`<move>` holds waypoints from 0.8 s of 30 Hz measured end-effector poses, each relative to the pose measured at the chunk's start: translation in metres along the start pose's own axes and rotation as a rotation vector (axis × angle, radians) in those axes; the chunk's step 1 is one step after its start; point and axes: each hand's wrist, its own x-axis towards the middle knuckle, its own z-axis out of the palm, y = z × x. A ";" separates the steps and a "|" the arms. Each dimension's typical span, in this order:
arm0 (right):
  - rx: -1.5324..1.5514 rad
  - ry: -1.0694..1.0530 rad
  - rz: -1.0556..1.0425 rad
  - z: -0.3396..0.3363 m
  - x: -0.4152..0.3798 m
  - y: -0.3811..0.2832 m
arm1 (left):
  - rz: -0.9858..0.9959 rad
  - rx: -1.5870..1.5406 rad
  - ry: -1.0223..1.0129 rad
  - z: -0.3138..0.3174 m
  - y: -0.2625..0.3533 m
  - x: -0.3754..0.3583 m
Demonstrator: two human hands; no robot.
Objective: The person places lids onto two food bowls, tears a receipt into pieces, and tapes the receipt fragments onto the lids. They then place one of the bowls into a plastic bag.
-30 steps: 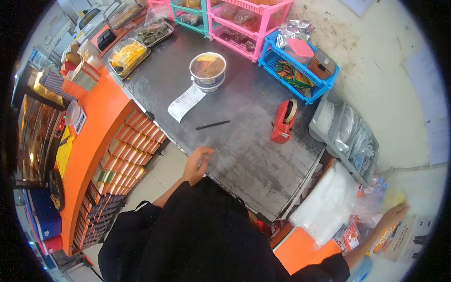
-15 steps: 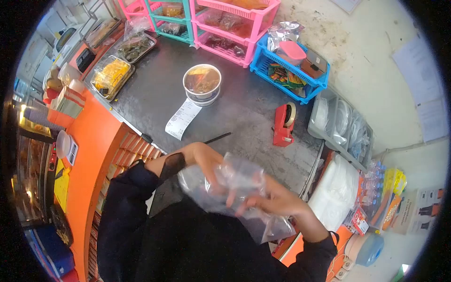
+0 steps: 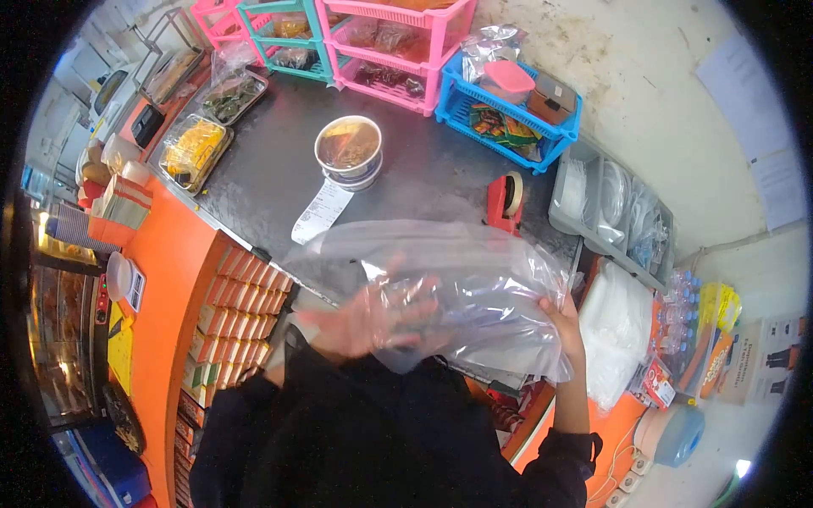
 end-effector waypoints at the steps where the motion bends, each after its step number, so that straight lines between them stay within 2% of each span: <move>1: 0.006 0.005 -0.004 -0.005 -0.002 0.006 | -0.287 0.060 0.511 0.014 -0.004 0.000; 4: 0.040 0.023 0.000 -0.025 -0.013 0.028 | -0.317 0.192 0.398 -0.011 -0.021 -0.015; 6: 0.042 -0.147 0.133 -0.045 -0.009 0.050 | -0.289 0.220 0.421 -0.037 -0.027 -0.013; 7: 0.048 -0.145 0.137 -0.048 0.001 0.074 | -0.332 0.355 0.473 -0.064 -0.036 -0.016; 8: -0.318 -0.061 0.010 -0.050 0.016 0.102 | -0.374 0.490 0.521 -0.083 -0.044 -0.019; 9: -0.685 0.027 -0.121 -0.044 0.024 0.106 | -0.377 0.491 0.520 -0.090 -0.052 -0.016; 10: -0.683 0.030 -0.121 -0.040 0.023 0.107 | -0.297 0.469 0.665 -0.096 -0.062 -0.011; 11: -1.038 0.292 -0.318 -0.010 0.017 0.089 | -0.213 0.447 0.806 -0.097 -0.068 -0.005; 12: -1.382 0.566 -0.521 0.018 0.013 0.074 | -0.211 0.450 0.802 -0.093 -0.072 0.003; 14: -0.757 0.305 -0.214 0.064 -0.002 0.066 | -0.438 0.809 1.004 -0.083 -0.078 0.011; 15: -0.597 0.154 -0.167 0.092 -0.011 0.060 | -0.446 0.816 1.005 -0.080 -0.088 0.016; 16: -0.439 0.006 -0.124 0.109 -0.017 0.057 | -0.263 0.778 0.899 -0.077 -0.102 0.023; 17: -0.434 0.015 -0.121 0.111 -0.018 0.061 | -0.086 0.733 0.786 -0.075 -0.117 0.028; 18: -0.147 0.098 0.028 0.111 -0.019 0.069 | 0.085 0.679 0.670 -0.062 -0.118 0.034; 19: 0.138 0.174 0.171 0.109 -0.016 0.078 | -0.013 0.680 0.603 -0.055 -0.109 0.040; 20: -0.353 0.232 -0.110 0.088 -0.013 0.096 | -0.018 0.681 0.604 -0.050 -0.090 0.041; 21: -0.840 0.278 -0.386 0.056 -0.015 0.110 | -0.018 0.963 0.575 -0.048 -0.070 0.035; 22: -0.131 0.213 -0.100 0.022 -0.024 0.081 | -0.022 1.244 0.530 -0.042 -0.051 0.028; 23: 0.577 0.136 0.180 0.002 -0.035 0.035 | -0.089 1.133 0.513 -0.014 -0.031 0.028; 24: 0.499 0.341 0.263 0.007 -0.046 -0.004 | -0.152 1.019 0.498 0.014 -0.012 0.026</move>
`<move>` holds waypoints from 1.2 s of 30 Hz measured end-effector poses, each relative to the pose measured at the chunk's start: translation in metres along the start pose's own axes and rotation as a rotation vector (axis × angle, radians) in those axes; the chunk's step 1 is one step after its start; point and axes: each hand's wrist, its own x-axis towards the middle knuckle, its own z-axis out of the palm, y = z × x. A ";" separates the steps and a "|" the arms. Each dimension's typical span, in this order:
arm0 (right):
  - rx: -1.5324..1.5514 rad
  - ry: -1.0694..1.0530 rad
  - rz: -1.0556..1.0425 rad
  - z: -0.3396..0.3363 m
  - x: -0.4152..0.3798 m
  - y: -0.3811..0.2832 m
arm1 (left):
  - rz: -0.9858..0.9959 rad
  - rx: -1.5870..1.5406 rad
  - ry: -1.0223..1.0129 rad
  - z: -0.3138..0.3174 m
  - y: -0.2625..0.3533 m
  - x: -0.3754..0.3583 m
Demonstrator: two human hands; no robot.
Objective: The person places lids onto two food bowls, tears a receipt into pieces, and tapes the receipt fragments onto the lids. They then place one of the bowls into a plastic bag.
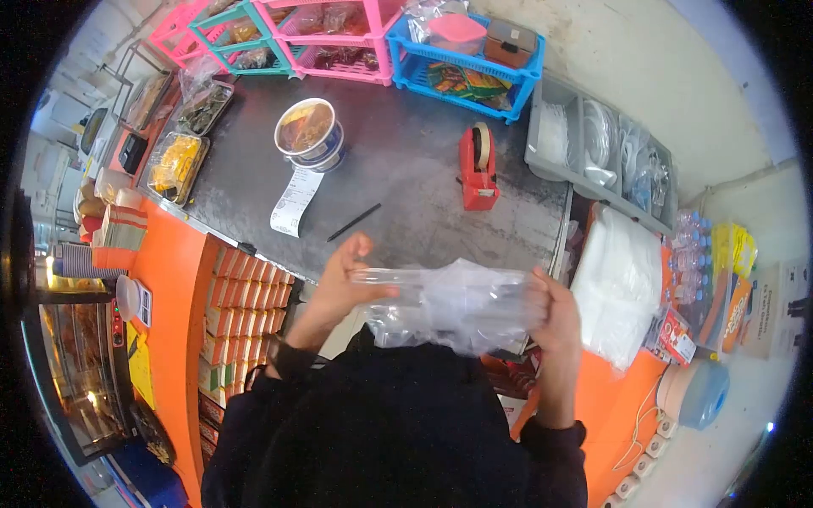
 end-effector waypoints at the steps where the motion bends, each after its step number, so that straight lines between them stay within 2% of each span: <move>1: -0.061 0.218 0.017 0.011 -0.015 -0.015 | -0.005 -0.103 0.123 -0.011 0.014 -0.010; 2: 0.065 -0.021 -0.151 -0.055 0.000 -0.031 | -0.004 -0.204 0.247 -0.021 0.022 -0.015; 3: 0.208 -0.110 -0.060 -0.060 -0.007 -0.036 | -0.007 -0.203 0.243 -0.026 0.021 -0.017; 4: 0.346 -0.208 0.025 -0.060 -0.008 -0.043 | -0.004 -0.040 0.217 -0.030 0.016 -0.017; 5: 0.202 -0.092 -0.104 -0.049 -0.006 -0.031 | -0.015 0.124 0.184 -0.033 0.009 -0.017; 6: 0.055 0.031 -0.226 -0.039 0.002 -0.012 | -0.024 0.123 0.172 -0.042 -0.011 -0.009; 7: -0.201 -0.165 -0.272 -0.044 0.015 -0.001 | 0.179 0.359 0.206 -0.054 -0.044 0.009; 8: -0.369 0.000 -0.326 -0.021 0.007 0.015 | 0.394 0.595 0.237 -0.065 -0.080 0.027; 9: -0.674 -0.068 -0.357 -0.002 0.009 0.018 | 0.186 0.193 0.268 -0.069 -0.123 0.032; 10: -1.019 0.060 -0.634 -0.013 0.034 0.037 | 0.188 0.196 0.249 -0.058 -0.116 0.022; 11: -1.361 0.205 -0.907 -0.029 0.067 0.063 | -0.064 -0.358 0.218 -0.041 -0.099 0.010; 12: -1.355 0.235 -0.892 -0.037 0.082 0.071 | -0.345 -0.901 0.175 -0.031 -0.091 -0.002; 13: -1.214 0.303 -0.883 -0.045 0.095 0.074 | -0.366 -0.891 0.152 -0.042 -0.109 -0.010; 14: -1.078 0.360 -0.882 -0.053 0.106 0.072 | -0.330 -0.827 -0.047 -0.064 -0.139 -0.013; 15: -1.079 0.378 -0.879 -0.056 0.114 0.073 | -0.290 -0.758 -0.239 -0.069 -0.140 -0.010; 16: -1.165 0.318 -0.893 -0.056 0.121 0.080 | -0.303 -0.752 -0.251 -0.068 -0.144 -0.009; 17: -1.249 0.253 -0.902 -0.051 0.125 0.085 | -0.177 -0.003 -0.129 -0.052 -0.121 -0.009; 18: -1.382 0.248 -0.775 -0.031 0.118 0.084 | -0.027 0.739 -0.002 -0.034 -0.110 -0.005; 19: -1.509 0.237 -0.641 -0.004 0.109 0.078 | 0.294 0.950 0.113 -0.014 -0.113 0.010; 20: -1.505 0.246 -0.628 0.013 0.106 0.070 | 0.289 0.953 0.097 0.002 -0.117 0.025; 22: -1.483 0.198 -0.501 0.036 0.102 0.060 | -0.005 0.842 0.088 0.025 -0.128 0.047; 23: -1.480 0.209 -0.503 0.039 0.099 0.062 | 0.002 0.844 0.081 0.029 -0.134 0.051; 25: -1.657 0.697 -1.248 0.044 0.087 0.071 | 0.157 0.702 0.191 0.031 -0.146 0.058; 26: -1.547 0.272 -1.338 0.039 0.088 0.093 | 0.159 0.707 0.183 0.029 -0.154 0.062; 27: -1.397 -0.143 -1.384 0.040 0.086 0.110 | 0.203 0.574 0.228 0.025 -0.164 0.063; 28: -1.394 -0.133 -1.375 0.038 0.086 0.123 | 0.243 0.440 0.271 0.021 -0.174 0.064; 30: -1.668 -0.414 -0.490 0.044 0.082 0.133 | 0.171 0.417 0.454 -0.018 -0.200 0.067; 31: -1.660 -0.407 -0.488 0.033 0.088 0.133 | 0.049 0.115 0.554 -0.052 -0.213 0.062; 32: -1.664 -0.344 -0.619 0.013 0.099 0.131 | -0.076 -0.189 0.646 -0.074 -0.220 0.057; 33: -1.667 -0.278 -0.748 0.001 0.107 0.129 | -0.080 -0.185 0.641 -0.059 -0.195 0.052; 34: -1.666 -0.275 -0.744 0.002 0.114 0.124 | 0.191 0.548 0.897 -0.027 -0.142 0.041; 35: -1.883 -0.308 -0.434 0.009 0.117 0.120 | 0.474 1.304 1.074 -0.007 -0.113 0.035; 36: -2.066 -0.334 -0.103 0.017 0.120 0.119 | 0.558 1.326 0.785 -0.009 -0.129 0.022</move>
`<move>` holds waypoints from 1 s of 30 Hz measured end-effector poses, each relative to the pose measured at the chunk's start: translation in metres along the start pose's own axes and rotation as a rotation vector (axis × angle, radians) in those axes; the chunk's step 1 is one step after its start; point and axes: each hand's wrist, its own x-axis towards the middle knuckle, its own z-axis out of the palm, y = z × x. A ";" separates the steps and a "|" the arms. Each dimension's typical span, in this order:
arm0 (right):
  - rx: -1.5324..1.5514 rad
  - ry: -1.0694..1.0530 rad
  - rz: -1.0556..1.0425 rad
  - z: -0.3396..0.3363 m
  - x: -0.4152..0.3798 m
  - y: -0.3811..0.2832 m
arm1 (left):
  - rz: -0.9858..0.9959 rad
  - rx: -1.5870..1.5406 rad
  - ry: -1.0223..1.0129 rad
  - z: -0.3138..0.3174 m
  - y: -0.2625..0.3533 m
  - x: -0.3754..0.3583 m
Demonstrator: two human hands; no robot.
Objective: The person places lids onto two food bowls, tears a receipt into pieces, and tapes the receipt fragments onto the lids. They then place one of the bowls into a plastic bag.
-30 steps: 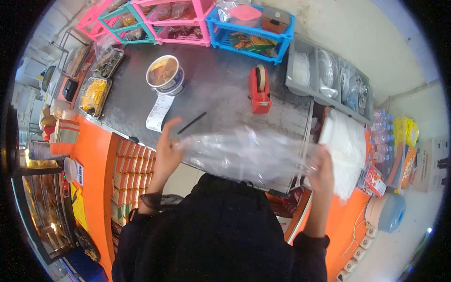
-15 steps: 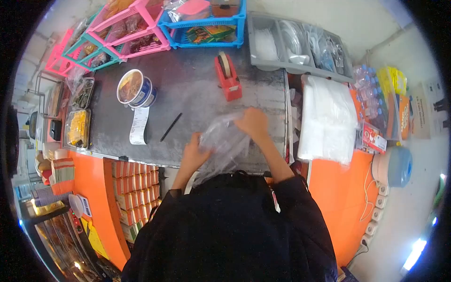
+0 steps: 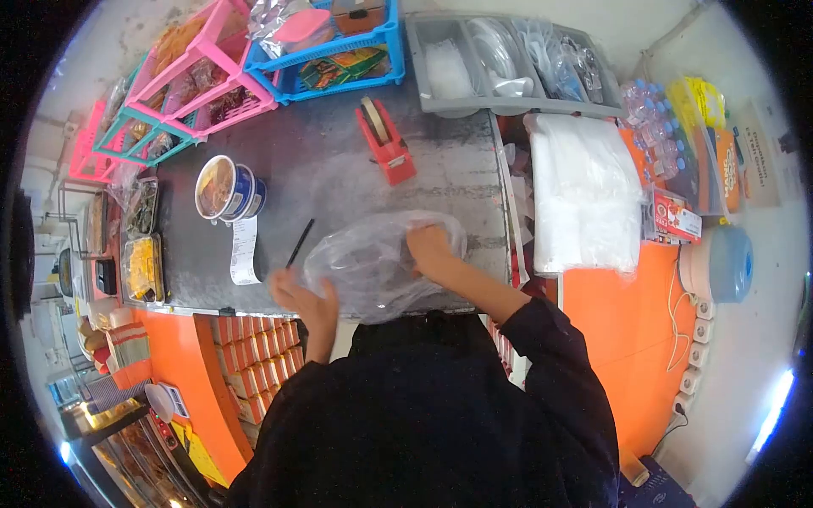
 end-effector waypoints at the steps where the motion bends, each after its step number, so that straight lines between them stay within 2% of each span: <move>1: 0.008 0.001 0.008 0.000 0.002 -0.006 | 0.194 -0.115 -0.156 0.000 -0.005 -0.019; 3: 0.072 0.181 -0.012 0.007 0.002 -0.018 | 0.742 -0.669 -0.453 -0.028 0.073 0.031; 4: 0.072 0.182 -0.006 0.013 -0.001 -0.023 | 0.745 -0.674 -0.453 -0.006 0.070 0.029; 6: 0.406 0.636 -0.166 0.023 -0.009 -0.026 | 0.552 -0.237 -0.877 0.052 0.047 0.017; 7: 0.397 0.653 -0.161 0.022 -0.014 -0.019 | 0.511 -0.190 -0.936 0.058 0.038 0.020; 9: 0.095 0.517 0.082 0.021 -0.029 0.000 | 0.535 -0.204 -0.907 0.065 -0.001 0.011; 10: 0.096 0.517 0.095 0.012 -0.030 0.013 | 0.537 -0.212 -0.889 0.068 -0.009 0.006; 11: -0.040 0.244 0.113 -0.001 -0.028 0.028 | 0.545 -0.219 -0.897 0.065 -0.003 0.008; 12: -0.175 -0.030 0.127 -0.012 -0.029 0.038 | 0.482 -0.197 -1.051 0.058 0.007 0.014; 13: -0.177 -0.030 0.134 -0.016 -0.036 0.034 | 0.415 -0.172 -1.198 0.052 0.017 0.022; 14: -0.340 0.080 0.176 -0.020 -0.045 0.020 | 0.418 -0.178 -1.192 0.048 0.035 0.029; 15: -0.506 0.196 0.217 -0.025 -0.045 0.010 | 0.319 -0.011 -1.262 0.047 0.058 0.036; 16: -0.272 0.150 0.077 -0.030 -0.037 0.005 | 0.213 0.158 -1.327 0.050 0.073 0.041; 17: -0.037 0.099 -0.065 -0.034 -0.032 0.003 | 0.209 0.154 -1.321 0.061 0.072 0.036; 18: -0.041 0.102 -0.066 -0.022 -0.027 0.006 | 0.304 0.131 -1.239 0.077 0.064 0.024; 19: 0.035 0.358 -0.206 -0.002 -0.018 0.008 | 0.399 0.108 -1.157 0.086 0.059 0.016; 20: 0.112 0.610 -0.345 0.009 -0.013 0.015 | 0.399 0.106 -1.155 0.081 0.062 0.020; 21: 0.110 0.611 -0.342 0.009 -0.013 0.029 | 0.346 0.183 -1.197 0.070 0.067 0.030; 23: -0.007 0.508 -0.125 0.008 -0.016 0.062 | 0.298 0.261 -1.237 0.061 0.068 0.038; 24: -0.010 0.505 -0.122 -0.008 -0.021 0.069 | 0.289 0.238 -1.286 0.059 0.066 0.036; 26: 0.107 -0.079 -0.588 -0.054 -0.030 0.087 | 0.283 0.212 -1.334 0.060 0.072 0.037; 28: 0.631 0.032 -0.525 -0.121 -0.034 0.107 | 0.244 0.366 -1.396 0.062 0.085 0.040; 29: 0.872 0.443 -0.700 -0.110 0.002 0.143 | 0.238 0.364 -1.400 0.063 0.088 0.041; 30: 0.696 0.740 -0.160 -0.145 -0.002 0.163 | 0.249 0.394 -1.404 0.064 0.089 0.041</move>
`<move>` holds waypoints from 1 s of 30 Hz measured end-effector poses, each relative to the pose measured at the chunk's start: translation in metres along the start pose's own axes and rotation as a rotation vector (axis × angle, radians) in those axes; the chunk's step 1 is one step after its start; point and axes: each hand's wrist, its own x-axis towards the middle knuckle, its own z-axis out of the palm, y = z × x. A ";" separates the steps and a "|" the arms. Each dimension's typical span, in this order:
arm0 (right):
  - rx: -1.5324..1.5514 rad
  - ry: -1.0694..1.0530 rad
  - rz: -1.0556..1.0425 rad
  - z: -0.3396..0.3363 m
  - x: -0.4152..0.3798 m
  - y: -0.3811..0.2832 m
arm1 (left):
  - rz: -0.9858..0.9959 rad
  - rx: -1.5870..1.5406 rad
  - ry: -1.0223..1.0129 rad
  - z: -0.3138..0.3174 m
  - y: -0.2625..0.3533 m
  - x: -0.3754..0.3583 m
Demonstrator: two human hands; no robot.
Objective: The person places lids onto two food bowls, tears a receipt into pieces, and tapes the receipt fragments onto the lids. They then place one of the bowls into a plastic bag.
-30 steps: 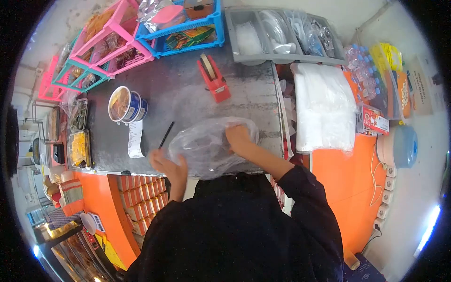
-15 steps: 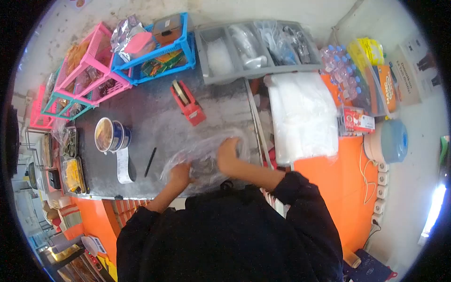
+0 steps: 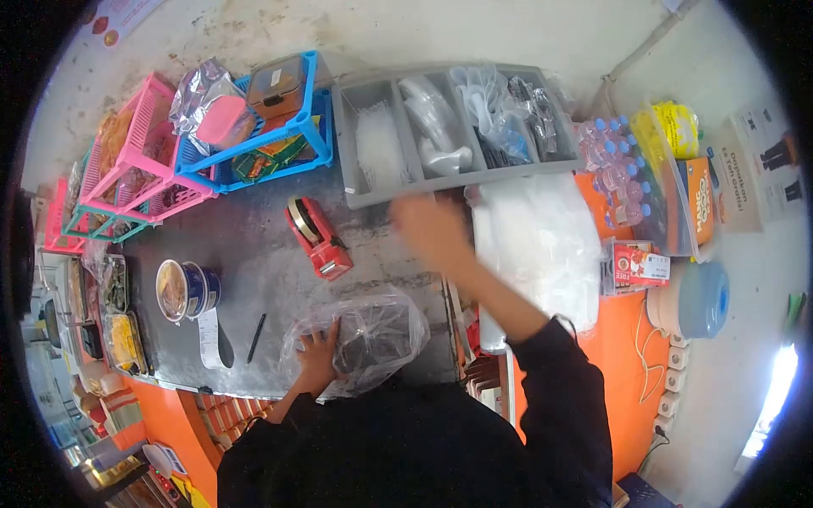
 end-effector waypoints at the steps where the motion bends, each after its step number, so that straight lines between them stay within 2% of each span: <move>1: -0.607 0.360 -0.001 -0.015 0.025 0.024 | -0.009 0.029 -0.009 -0.001 0.001 -0.001; 2: -0.788 0.505 -0.121 -0.034 0.044 0.043 | -0.014 0.026 -0.011 -0.003 0.002 -0.004; 4: -0.646 0.332 -0.303 -0.050 0.067 0.079 | 0.011 0.039 0.059 -0.012 0.005 -0.010; 5: -0.646 0.327 -0.308 -0.052 0.067 0.084 | 0.008 0.034 0.057 -0.010 0.006 -0.013; 7: -0.652 0.074 -0.145 -0.057 0.071 0.091 | 0.131 -0.030 0.212 -0.007 0.007 -0.018; 8: -0.653 0.066 -0.153 -0.061 0.073 0.097 | 0.125 -0.039 0.210 -0.012 0.010 -0.022; 10: -0.654 -0.018 -0.122 -0.068 0.073 0.109 | 0.242 -0.203 0.382 -0.024 0.016 -0.039; 11: -0.651 -0.025 -0.126 -0.070 0.073 0.109 | 0.237 -0.207 0.378 -0.028 0.016 -0.048; 13: -0.367 0.177 -0.141 -0.079 0.076 0.109 | 0.294 -0.631 0.390 -0.034 0.018 -0.062; 14: -0.367 0.172 -0.143 -0.082 0.076 0.107 | 0.290 -0.635 0.388 -0.031 0.018 -0.067; 16: -0.158 0.272 -0.162 -0.090 0.077 0.102 | 0.298 -0.736 0.680 -0.021 0.013 -0.077; 17: -0.162 0.268 -0.167 -0.094 0.081 0.105 | 0.296 -0.741 0.683 -0.016 0.010 -0.081; 19: 0.379 0.389 0.147 -0.104 0.090 0.117 | 0.192 -0.732 0.883 -0.004 0.003 -0.090; 20: 0.380 0.384 0.143 -0.111 0.095 0.127 | 0.186 -0.734 0.885 0.000 0.002 -0.093; 22: 0.521 0.904 0.117 -0.123 0.104 0.146 | -0.013 -0.613 1.128 0.009 -0.001 -0.096; 23: 0.524 0.893 0.113 -0.127 0.103 0.125 | -0.122 -0.669 1.085 0.017 -0.002 -0.097; 24: 0.040 0.972 -0.072 -0.136 0.096 0.085 | -0.134 -0.669 1.085 0.024 -0.002 -0.098; 25: -0.449 1.013 -0.260 -0.134 0.090 0.057 | -0.237 -0.676 1.101 0.029 -0.004 -0.097; 26: -0.441 1.007 -0.265 -0.120 0.083 0.049 | -0.340 -0.682 1.116 0.033 -0.004 -0.097; 28: -0.741 0.343 -0.577 -0.094 0.073 0.045 | -0.415 -0.795 1.051 0.038 -0.004 -0.095; 29: -0.738 0.335 -0.587 -0.086 0.074 0.056 | -0.432 -0.887 1.046 0.040 -0.004 -0.093; 30: -0.741 0.229 -0.516 -0.078 0.075 0.071 | -0.448 -0.977 1.042 0.042 -0.005 -0.092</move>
